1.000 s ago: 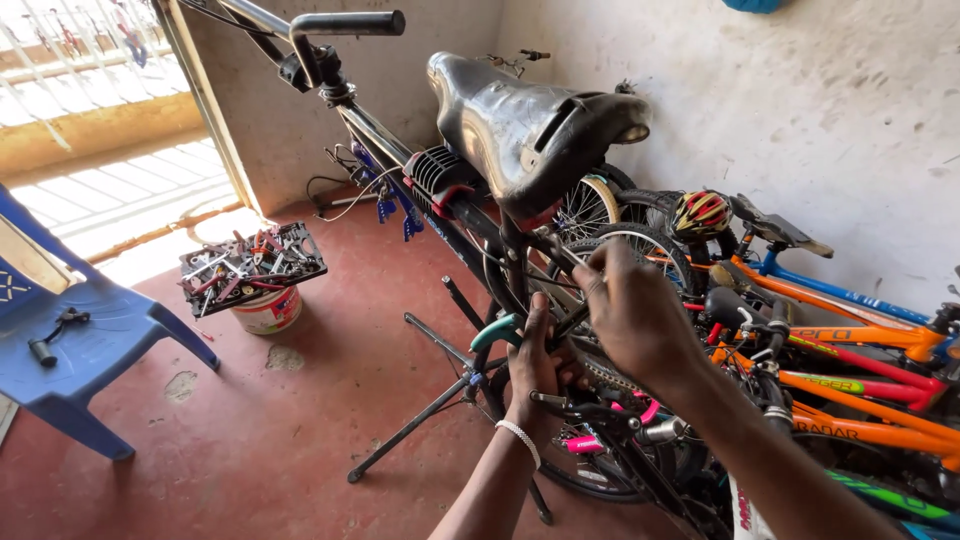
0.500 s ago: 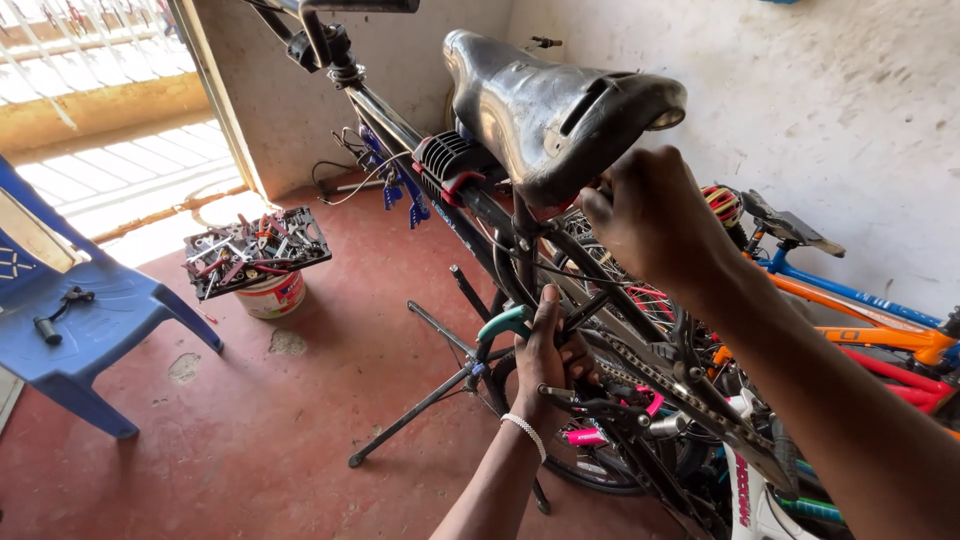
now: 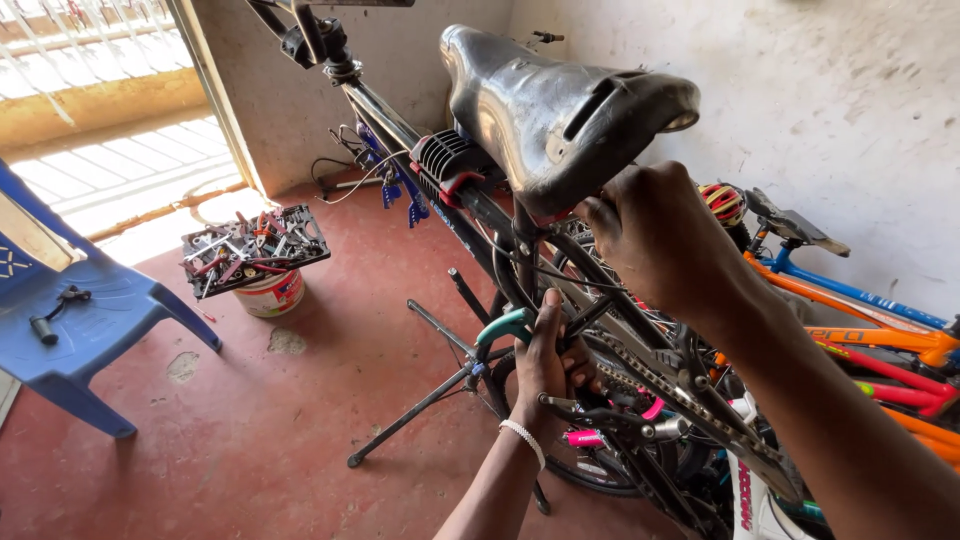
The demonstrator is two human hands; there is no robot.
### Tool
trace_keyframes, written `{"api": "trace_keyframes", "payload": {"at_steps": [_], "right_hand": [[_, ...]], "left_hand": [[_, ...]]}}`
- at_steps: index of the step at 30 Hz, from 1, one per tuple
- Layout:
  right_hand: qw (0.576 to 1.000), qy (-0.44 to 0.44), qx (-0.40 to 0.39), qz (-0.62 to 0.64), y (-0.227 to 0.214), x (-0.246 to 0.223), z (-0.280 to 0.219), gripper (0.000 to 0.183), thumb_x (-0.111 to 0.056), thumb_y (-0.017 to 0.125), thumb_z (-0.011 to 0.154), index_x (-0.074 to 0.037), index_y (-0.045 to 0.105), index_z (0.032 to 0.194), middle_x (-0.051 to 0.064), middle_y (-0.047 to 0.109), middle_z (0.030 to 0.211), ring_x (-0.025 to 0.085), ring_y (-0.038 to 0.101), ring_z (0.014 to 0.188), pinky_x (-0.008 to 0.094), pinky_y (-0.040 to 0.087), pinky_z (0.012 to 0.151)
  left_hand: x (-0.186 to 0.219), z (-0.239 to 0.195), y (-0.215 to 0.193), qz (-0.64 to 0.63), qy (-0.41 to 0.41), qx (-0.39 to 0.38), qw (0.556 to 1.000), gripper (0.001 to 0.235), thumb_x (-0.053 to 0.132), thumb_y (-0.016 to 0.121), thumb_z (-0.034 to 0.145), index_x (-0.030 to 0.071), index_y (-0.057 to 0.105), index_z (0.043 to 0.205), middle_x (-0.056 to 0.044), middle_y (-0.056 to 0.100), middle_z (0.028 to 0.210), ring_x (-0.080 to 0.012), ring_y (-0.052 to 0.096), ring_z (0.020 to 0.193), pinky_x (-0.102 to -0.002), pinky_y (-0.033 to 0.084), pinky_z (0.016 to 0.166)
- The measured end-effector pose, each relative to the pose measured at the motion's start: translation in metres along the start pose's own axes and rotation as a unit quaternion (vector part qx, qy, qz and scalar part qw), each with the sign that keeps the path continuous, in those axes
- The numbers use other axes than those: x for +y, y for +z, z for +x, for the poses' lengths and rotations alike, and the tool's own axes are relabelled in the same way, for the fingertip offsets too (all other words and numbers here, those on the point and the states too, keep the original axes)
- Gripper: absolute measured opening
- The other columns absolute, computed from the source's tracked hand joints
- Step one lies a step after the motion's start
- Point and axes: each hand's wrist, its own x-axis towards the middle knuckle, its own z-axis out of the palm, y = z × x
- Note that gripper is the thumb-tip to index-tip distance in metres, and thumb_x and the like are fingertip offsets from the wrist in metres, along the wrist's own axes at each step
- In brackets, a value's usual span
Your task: The person selects a wrench and a screwdriver from a toolbox and uses them to tighten bolts on the rear seat post and handlebars of a bicycle. The person manipulates the tools to secure the bicycle components.
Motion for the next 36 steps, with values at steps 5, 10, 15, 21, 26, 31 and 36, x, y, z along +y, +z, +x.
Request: {"api": "trace_keyframes", "payload": {"at_steps": [5,10,15,21,26,31,36], "right_hand": [[1.0,0.004,-0.005,-0.011,-0.001,-0.008,-0.004,0.027,-0.002,0.047,0.093,0.007,0.061,0.071,0.023,0.056,0.051,0.028,0.057,0.041,0.03,0.044,0.041],[1.0,0.014,0.002,-0.017,0.012,0.003,-0.013,0.022,-0.004,0.047,0.095,0.005,0.064,0.083,0.022,0.059,0.055,0.027,0.059,0.044,0.03,0.046,0.044],[0.994,0.075,-0.013,-0.081,0.053,0.027,-0.049,0.025,-0.02,0.04,0.099,-0.003,0.058,0.104,0.021,0.063,0.059,0.032,0.066,0.052,0.041,0.053,0.05],[0.985,0.156,-0.032,-0.072,0.09,0.049,-0.045,0.038,-0.032,0.032,0.102,-0.007,0.054,0.084,0.016,0.061,0.054,0.029,0.064,0.049,0.039,0.051,0.052],[0.978,0.209,0.009,0.018,0.079,0.029,-0.056,0.041,-0.035,0.036,0.099,-0.009,0.055,0.073,0.013,0.061,0.05,0.029,0.064,0.049,0.04,0.05,0.053],[0.971,0.223,0.041,0.076,0.043,0.007,-0.057,0.036,-0.027,0.046,0.096,-0.006,0.063,0.072,0.008,0.062,0.046,0.025,0.065,0.05,0.037,0.053,0.062],[0.979,0.131,0.104,0.119,0.002,0.004,-0.028,0.009,-0.008,0.055,0.088,-0.002,0.06,0.09,0.008,0.06,0.05,0.016,0.054,0.038,0.028,0.045,0.049]], "left_hand": [[-0.001,0.0,-0.002,0.003,0.007,-0.002,1.0,0.047,0.043,0.065,0.089,0.011,0.041,0.067,-0.003,0.029,0.039,-0.0181,0.037,0.028,-0.039,0.045,0.031],[0.001,-0.001,-0.001,0.013,-0.004,0.008,1.0,0.047,0.046,0.065,0.088,0.011,0.041,0.068,-0.001,0.029,0.041,-0.017,0.038,0.029,-0.037,0.046,0.032],[0.0,0.0,-0.001,0.014,-0.009,0.014,1.0,0.048,0.047,0.067,0.086,0.011,0.041,0.069,-0.002,0.028,0.041,-0.018,0.038,0.029,-0.038,0.045,0.031],[-0.002,-0.001,0.002,0.018,0.01,0.073,0.997,0.046,0.043,0.069,0.084,0.01,0.042,0.067,-0.003,0.028,0.039,-0.0183,0.037,0.027,-0.035,0.042,0.03],[0.0,-0.004,0.002,0.024,-0.01,0.064,0.998,0.047,0.044,0.068,0.085,0.009,0.041,0.067,-0.003,0.027,0.04,-0.0187,0.036,0.029,-0.037,0.042,0.031],[0.006,-0.005,0.003,0.026,-0.035,0.043,0.998,0.047,0.047,0.067,0.085,0.011,0.041,0.069,-0.001,0.027,0.043,-0.0172,0.037,0.031,-0.037,0.044,0.033],[0.004,-0.004,0.001,0.036,-0.033,0.033,0.998,0.046,0.048,0.066,0.086,0.012,0.041,0.072,0.0,0.028,0.044,-0.0162,0.038,0.032,-0.035,0.045,0.035]]}}
